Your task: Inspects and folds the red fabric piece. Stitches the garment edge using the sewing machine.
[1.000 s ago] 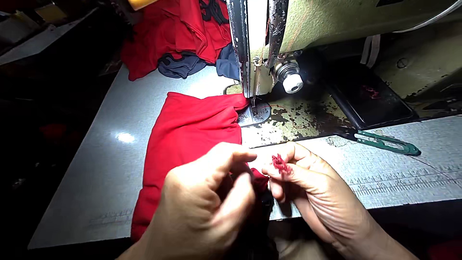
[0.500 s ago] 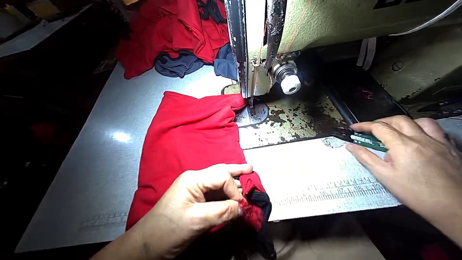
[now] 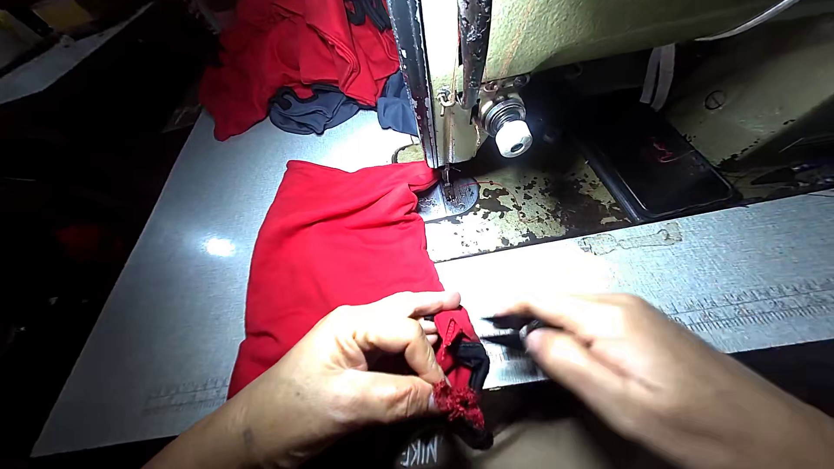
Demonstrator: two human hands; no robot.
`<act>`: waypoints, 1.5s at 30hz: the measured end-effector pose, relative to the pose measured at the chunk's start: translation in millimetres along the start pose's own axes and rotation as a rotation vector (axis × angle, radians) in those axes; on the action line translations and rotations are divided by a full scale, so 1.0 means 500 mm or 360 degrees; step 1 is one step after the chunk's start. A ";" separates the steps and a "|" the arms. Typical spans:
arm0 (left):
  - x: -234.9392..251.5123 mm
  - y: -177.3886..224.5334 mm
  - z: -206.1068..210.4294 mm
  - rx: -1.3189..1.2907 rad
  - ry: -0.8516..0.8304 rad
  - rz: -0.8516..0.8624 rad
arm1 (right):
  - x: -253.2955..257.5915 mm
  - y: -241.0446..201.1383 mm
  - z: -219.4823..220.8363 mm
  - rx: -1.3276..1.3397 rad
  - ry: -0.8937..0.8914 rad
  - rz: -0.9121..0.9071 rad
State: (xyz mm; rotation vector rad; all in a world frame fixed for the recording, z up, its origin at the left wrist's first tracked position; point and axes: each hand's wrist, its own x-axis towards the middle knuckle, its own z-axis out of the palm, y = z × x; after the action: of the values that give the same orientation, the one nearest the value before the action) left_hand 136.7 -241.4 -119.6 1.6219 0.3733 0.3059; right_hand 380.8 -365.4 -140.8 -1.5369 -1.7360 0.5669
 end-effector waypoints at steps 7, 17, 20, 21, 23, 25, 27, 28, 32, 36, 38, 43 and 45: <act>-0.002 0.002 0.002 0.0079 -0.0016 0.0004 | 0.033 -0.030 0.064 -0.0511 0.0077 -0.0382; 0.010 0.005 0.023 0.0965 0.0257 0.0319 | 0.029 0.085 -0.020 -0.1071 0.0567 0.0233; 0.023 -0.005 0.037 0.1602 0.0528 0.0221 | 0.028 0.082 -0.018 -0.0914 0.0563 0.0166; 0.025 -0.007 0.037 0.1697 0.0570 0.0171 | 0.024 0.066 -0.009 -0.0821 0.0565 0.0118; 0.025 -0.009 0.033 0.1728 0.0622 0.0041 | 0.015 0.027 0.031 -0.0650 0.0560 0.0063; 0.020 -0.014 0.027 0.1579 0.0657 -0.0076 | 0.007 -0.005 0.082 -0.0508 0.0488 0.0021; 0.016 -0.012 0.019 0.1259 0.0703 -0.0080 | 0.007 -0.021 0.120 -0.0462 0.0425 -0.0008; 0.016 -0.003 0.014 0.1090 0.0732 -0.0055 | 0.012 -0.024 0.128 -0.0430 0.0442 -0.0002; 0.014 0.053 -0.010 0.0551 0.0870 -0.0119 | 0.024 -0.043 0.099 0.0322 0.0386 0.0253; 0.012 0.089 -0.010 0.0021 0.0909 -0.0395 | 0.032 -0.049 0.089 0.1145 0.0396 0.0436; 0.009 0.086 -0.016 -0.0078 0.0797 -0.0375 | 0.035 -0.052 0.089 0.1332 0.0366 0.0470; 0.003 0.068 -0.017 0.0484 0.0509 -0.0140 | 0.030 -0.046 0.101 0.0864 0.0505 0.0092; 0.002 0.051 -0.015 0.0806 0.0470 0.0053 | 0.029 -0.044 0.107 0.0747 0.0532 -0.0136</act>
State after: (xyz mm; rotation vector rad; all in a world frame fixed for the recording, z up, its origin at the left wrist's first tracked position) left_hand 135.9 -236.2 -93.4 2.0850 0.6904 0.5080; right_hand 325.6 -347.8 -154.9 -1.1442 -1.2941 0.5857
